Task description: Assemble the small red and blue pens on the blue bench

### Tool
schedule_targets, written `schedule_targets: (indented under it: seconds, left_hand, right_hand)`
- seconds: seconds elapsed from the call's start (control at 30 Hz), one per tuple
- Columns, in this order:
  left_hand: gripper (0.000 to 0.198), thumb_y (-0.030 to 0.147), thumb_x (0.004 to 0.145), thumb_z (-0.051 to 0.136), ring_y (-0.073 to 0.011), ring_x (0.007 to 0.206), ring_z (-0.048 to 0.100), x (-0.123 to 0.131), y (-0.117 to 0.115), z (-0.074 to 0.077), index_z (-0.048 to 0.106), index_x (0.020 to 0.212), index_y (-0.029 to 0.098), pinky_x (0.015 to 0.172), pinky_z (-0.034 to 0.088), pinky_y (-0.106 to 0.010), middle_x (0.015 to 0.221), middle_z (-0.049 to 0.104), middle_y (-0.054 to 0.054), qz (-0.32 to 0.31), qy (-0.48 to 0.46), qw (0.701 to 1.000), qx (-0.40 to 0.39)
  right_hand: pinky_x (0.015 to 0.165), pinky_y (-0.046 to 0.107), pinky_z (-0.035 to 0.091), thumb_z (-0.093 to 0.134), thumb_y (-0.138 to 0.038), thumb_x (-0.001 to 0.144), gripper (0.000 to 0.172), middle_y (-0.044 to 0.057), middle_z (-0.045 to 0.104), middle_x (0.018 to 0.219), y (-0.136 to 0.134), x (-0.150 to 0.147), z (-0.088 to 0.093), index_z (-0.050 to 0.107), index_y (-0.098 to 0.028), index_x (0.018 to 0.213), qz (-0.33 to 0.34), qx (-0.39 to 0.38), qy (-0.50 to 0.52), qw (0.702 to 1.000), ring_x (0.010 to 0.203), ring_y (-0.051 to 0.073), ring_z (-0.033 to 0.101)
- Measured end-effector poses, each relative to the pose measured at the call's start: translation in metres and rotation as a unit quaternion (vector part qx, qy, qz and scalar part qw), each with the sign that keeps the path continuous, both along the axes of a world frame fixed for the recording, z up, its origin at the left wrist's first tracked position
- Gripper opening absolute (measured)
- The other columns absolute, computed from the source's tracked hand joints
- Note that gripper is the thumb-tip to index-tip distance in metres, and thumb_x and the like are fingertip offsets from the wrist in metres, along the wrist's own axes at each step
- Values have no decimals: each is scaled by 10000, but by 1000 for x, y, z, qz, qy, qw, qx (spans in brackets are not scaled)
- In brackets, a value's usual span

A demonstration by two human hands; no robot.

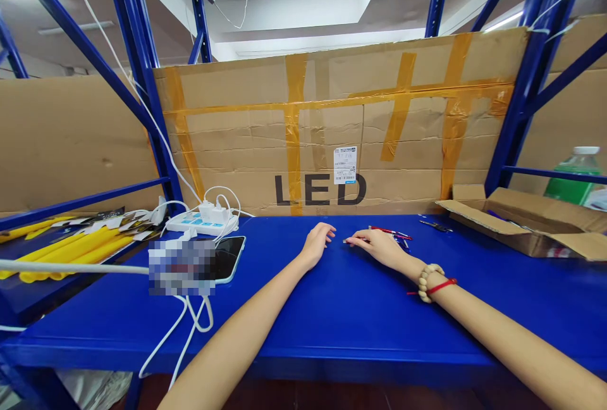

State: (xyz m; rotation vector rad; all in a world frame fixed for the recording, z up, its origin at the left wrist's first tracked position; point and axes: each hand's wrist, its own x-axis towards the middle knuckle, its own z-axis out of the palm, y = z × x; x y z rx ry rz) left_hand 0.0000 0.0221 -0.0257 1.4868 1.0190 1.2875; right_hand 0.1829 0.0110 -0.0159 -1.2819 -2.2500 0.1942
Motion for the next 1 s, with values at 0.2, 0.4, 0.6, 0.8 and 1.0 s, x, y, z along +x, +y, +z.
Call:
schedule_targets:
  seconds: [0.2,0.4,0.6,0.8,1.0]
  left_hand:
    - [184,271,736,411,-116,617,487,1,-3,2,570,723,179,525,337,-208,705,566,-25,28,-28,999,18]
    - [173,286,688,413,-107,559,465,9,-8,6,542,693,170,470,306,-205,672,553,-27,59,-110,992,-15]
    - [182,299,655,428,-82,495,440,12,-9,5,545,681,162,450,287,-205,673,542,-18,33,-116,991,-63]
    - [167,282,653,447,-70,484,449,11,-9,7,552,669,153,457,289,-198,657,550,-8,38,-122,990,-63]
    - [199,308,640,446,-65,466,436,13,-11,8,556,658,144,445,274,-190,645,547,-14,44,-130,988,-71]
  right_hand:
    - [638,291,415,440,-606,783,429,33,697,820,1,0,-2,688,-257,811,-4,28,-10,1000,735,213,611]
    - [600,270,390,500,-597,756,389,17,701,776,-1,-1,1,699,-263,746,14,37,-31,999,705,197,612]
    - [606,256,382,525,-565,760,366,16,693,742,2,2,2,709,-248,761,54,41,-18,998,681,176,599]
    - [692,262,401,453,-492,836,352,10,692,828,7,7,0,699,-242,805,68,34,20,997,770,172,592]
    - [756,272,411,455,-478,838,343,27,669,935,8,7,-2,674,-228,924,83,28,33,996,847,173,583]
